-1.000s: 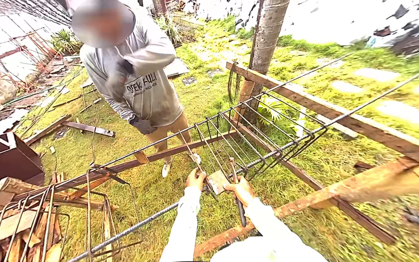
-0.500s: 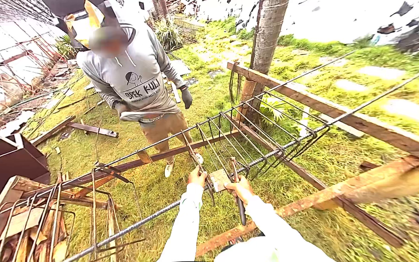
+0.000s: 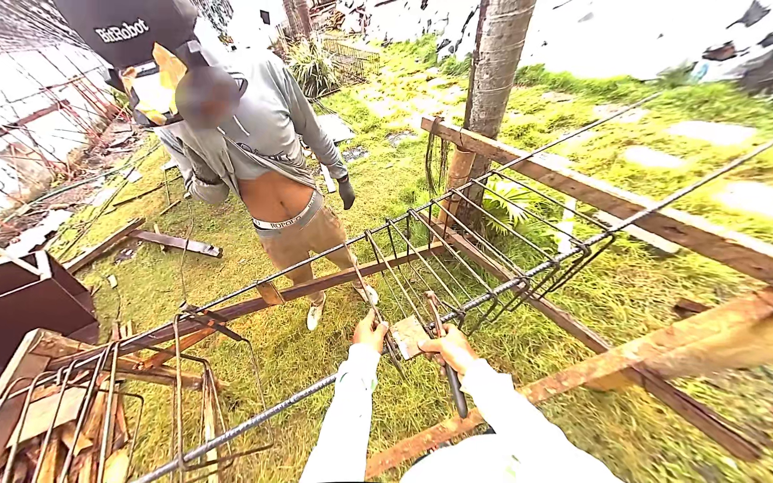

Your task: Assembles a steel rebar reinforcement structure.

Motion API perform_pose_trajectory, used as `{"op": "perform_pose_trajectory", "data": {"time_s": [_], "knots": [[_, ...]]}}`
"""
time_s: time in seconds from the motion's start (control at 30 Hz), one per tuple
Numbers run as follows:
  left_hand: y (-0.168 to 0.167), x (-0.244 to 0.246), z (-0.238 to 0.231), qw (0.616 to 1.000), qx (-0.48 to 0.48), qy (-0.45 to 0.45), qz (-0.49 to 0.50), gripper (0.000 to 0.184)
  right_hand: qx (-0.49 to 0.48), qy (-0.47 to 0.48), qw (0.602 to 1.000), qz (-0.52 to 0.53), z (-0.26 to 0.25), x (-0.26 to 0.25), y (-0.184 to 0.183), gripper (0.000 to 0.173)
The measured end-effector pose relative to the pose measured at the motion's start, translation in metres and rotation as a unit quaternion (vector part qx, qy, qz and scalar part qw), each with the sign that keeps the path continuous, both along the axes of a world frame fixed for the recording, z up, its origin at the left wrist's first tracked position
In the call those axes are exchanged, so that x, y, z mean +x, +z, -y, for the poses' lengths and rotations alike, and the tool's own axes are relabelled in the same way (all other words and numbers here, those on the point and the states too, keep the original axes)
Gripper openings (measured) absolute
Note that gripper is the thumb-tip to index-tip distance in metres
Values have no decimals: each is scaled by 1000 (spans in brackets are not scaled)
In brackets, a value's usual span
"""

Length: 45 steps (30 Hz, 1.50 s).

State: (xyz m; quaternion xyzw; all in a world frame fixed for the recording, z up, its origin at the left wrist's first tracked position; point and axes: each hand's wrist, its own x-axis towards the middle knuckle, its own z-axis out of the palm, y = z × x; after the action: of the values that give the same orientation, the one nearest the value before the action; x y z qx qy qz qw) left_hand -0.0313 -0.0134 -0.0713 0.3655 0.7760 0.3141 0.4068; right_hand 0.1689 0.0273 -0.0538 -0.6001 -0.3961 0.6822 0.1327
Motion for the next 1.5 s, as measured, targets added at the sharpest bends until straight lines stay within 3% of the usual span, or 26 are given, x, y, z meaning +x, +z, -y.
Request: {"op": "perform_pose_trajectory", "data": {"time_s": [0.17, 0.3, 0.47, 0.6, 0.73, 1.07, 1.3, 1.5], "knots": [[2, 7, -2, 999, 2, 48, -10, 56, 8, -5, 1000, -1, 0, -1, -1, 61], [9, 1, -14, 984, 6, 127, 125, 40, 13, -7, 1000, -5, 0, 1, -4, 60], [21, 2, -54, 915, 55, 292, 272, 27, 8, -13, 1000, -13, 0, 1, 0, 59], [12, 12, -69, 901, 114, 339, 245, 26, 13, 0, 1000, 0, -2, 3, 2, 62], [2, 17, -70, 908, 112, 353, 194, 27, 7, -1, 1000, -3, 0, 2, -4, 63], [3, 25, -66, 921, 93, 356, 130, 29, -2, 11, 1000, -13, 2, 4, 0, 60], [14, 18, -61, 913, 87, 344, 200, 30, 0, 20, 1000, -14, 1, 3, -2, 56], [9, 5, -9, 990, 33, 136, 31, 38, 14, 24, 1000, -11, 1, 4, -4, 60]]}}
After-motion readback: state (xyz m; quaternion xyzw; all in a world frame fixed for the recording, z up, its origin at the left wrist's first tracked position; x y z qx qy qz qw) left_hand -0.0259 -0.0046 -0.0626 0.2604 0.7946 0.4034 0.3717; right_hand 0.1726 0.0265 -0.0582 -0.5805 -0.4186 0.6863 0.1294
